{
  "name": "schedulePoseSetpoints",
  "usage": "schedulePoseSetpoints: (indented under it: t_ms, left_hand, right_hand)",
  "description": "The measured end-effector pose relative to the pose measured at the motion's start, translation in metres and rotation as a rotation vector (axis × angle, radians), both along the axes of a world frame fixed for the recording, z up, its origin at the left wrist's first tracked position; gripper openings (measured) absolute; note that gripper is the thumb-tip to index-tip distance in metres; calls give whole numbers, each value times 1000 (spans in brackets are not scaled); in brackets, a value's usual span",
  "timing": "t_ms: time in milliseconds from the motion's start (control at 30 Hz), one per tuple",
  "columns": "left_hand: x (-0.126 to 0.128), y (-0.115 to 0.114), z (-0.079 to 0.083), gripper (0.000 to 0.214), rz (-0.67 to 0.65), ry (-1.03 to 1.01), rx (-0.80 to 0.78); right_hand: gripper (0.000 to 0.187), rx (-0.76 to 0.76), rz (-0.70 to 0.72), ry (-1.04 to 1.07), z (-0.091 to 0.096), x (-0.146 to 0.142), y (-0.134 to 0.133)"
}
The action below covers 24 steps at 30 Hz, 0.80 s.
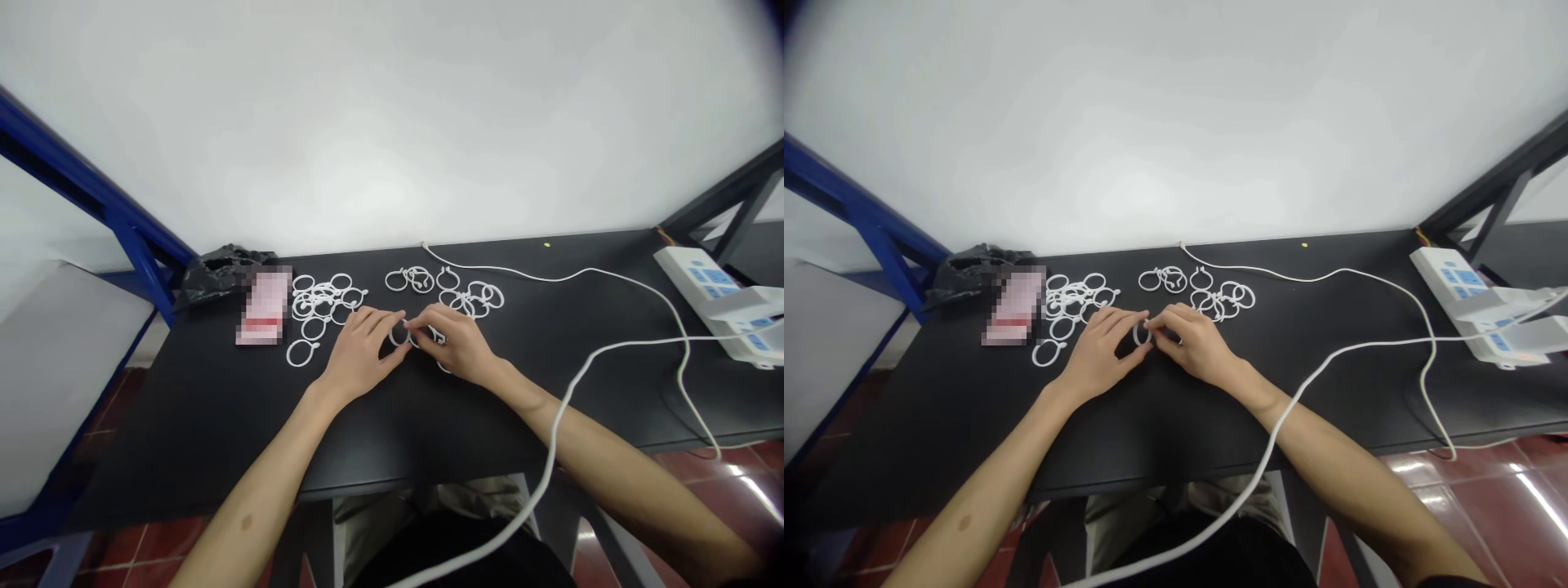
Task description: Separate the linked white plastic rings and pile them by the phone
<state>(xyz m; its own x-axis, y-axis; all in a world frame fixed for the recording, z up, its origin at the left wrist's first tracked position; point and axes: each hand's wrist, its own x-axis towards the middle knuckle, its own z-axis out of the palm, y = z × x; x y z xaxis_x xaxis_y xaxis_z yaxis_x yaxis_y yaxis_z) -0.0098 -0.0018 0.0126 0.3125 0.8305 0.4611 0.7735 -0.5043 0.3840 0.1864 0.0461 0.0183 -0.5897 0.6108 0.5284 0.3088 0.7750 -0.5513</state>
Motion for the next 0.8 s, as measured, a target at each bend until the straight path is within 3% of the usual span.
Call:
schedulePoseSetpoints:
  t_ms: [133, 233, 433, 600, 800]
  left_hand:
    - [-4, 2, 3, 34, 62, 28, 15]
    - [-14, 5, 4, 36, 218, 113, 8]
    - [-35, 9, 1, 40, 509, 257, 22]
    - [-39, 8, -2, 44, 532, 270, 0]
    - [-36, 9, -1, 42, 518, 221, 15]
  right_hand:
    - [21, -8, -30, -32, -2, -3, 3]
    - [35, 45, -92, -157, -1, -6, 14]
    - [38, 209, -231, -405, 1, -21, 59]
    - [45, 192, -215, -576, -4, -38, 93]
    - [24, 208, -198, -580, -10, -44, 105]
